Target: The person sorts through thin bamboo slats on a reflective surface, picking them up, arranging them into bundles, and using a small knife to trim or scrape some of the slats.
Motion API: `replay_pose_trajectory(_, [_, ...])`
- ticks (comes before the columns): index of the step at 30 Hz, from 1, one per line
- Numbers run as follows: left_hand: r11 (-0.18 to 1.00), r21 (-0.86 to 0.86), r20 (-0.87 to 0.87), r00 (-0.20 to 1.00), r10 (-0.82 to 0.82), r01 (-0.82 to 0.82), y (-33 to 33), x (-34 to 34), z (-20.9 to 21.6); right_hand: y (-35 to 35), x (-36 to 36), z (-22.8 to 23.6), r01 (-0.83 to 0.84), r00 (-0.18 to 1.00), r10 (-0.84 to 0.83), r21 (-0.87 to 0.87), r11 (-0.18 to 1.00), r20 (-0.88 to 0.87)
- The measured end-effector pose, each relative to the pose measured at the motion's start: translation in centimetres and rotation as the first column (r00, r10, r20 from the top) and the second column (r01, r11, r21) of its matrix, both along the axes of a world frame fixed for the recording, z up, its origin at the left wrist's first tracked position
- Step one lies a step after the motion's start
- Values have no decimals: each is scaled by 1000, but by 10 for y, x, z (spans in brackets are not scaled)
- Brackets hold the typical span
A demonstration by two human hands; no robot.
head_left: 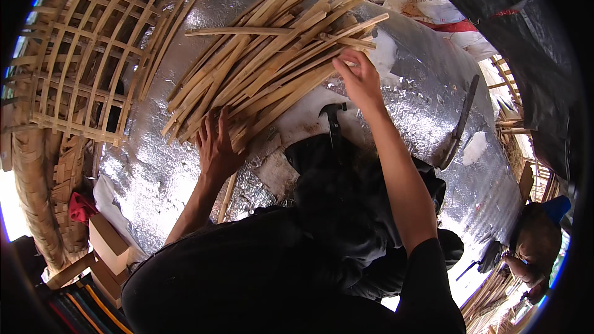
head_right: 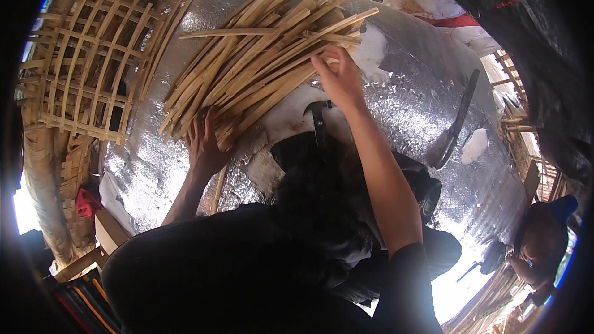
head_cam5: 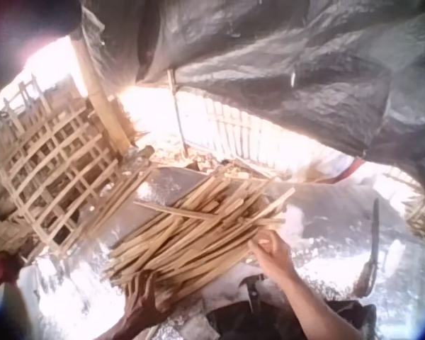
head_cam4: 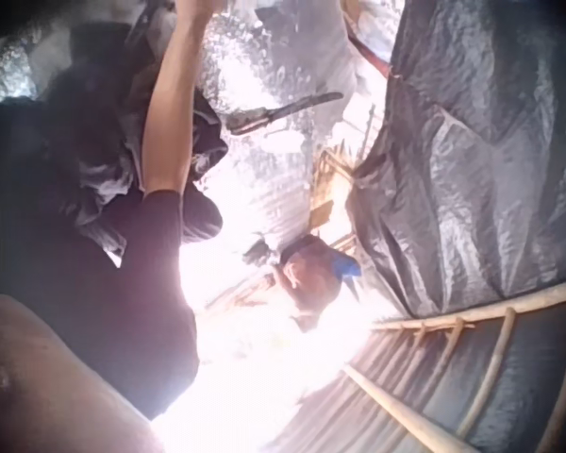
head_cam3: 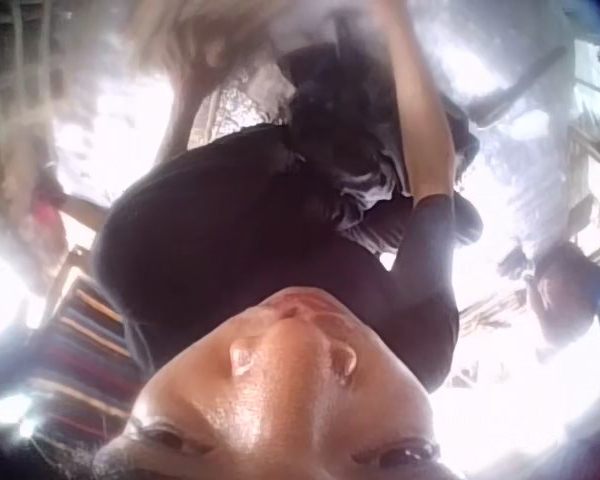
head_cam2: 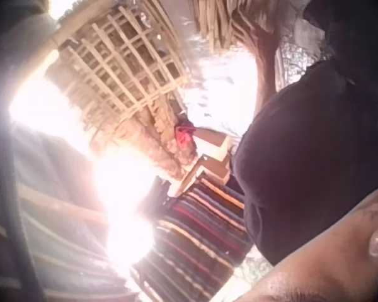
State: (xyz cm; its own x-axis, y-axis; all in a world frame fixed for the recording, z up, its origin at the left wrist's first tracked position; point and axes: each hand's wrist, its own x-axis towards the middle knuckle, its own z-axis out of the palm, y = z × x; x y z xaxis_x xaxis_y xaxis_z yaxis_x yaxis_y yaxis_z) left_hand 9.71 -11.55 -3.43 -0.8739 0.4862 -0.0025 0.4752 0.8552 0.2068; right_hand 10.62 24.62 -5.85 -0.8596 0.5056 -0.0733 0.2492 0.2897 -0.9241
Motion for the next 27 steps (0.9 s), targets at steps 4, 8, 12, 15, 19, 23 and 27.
replay_pose_trajectory(4, [992,114,75,995,-59,50,-1,-25,15,1,16,8,7,988,69,498,867,-135])
replay_pose_trajectory(8, [975,205,-16,996,-88,90,7,-69,28,-21,-12,22,-166,934,343,732,660,-98])
replay_pose_trajectory(12, [996,-21,56,995,-84,85,29,-34,28,-56,-62,5,-171,904,417,814,555,-94])
replay_pose_trajectory(15, [999,-3,204,978,-53,54,14,38,16,-62,-82,9,-361,863,491,824,437,117])
replay_pose_trajectory(19, [999,-28,212,977,-31,38,-36,81,-4,-67,-81,8,-382,791,610,808,448,36])
replay_pose_trajectory(23, [991,119,304,952,25,-64,-60,77,-8,-80,-70,6,-541,695,705,750,381,142])
replay_pose_trajectory(27, [992,114,400,916,3,-53,-96,91,-9,-97,-40,8,-597,672,712,718,358,204])
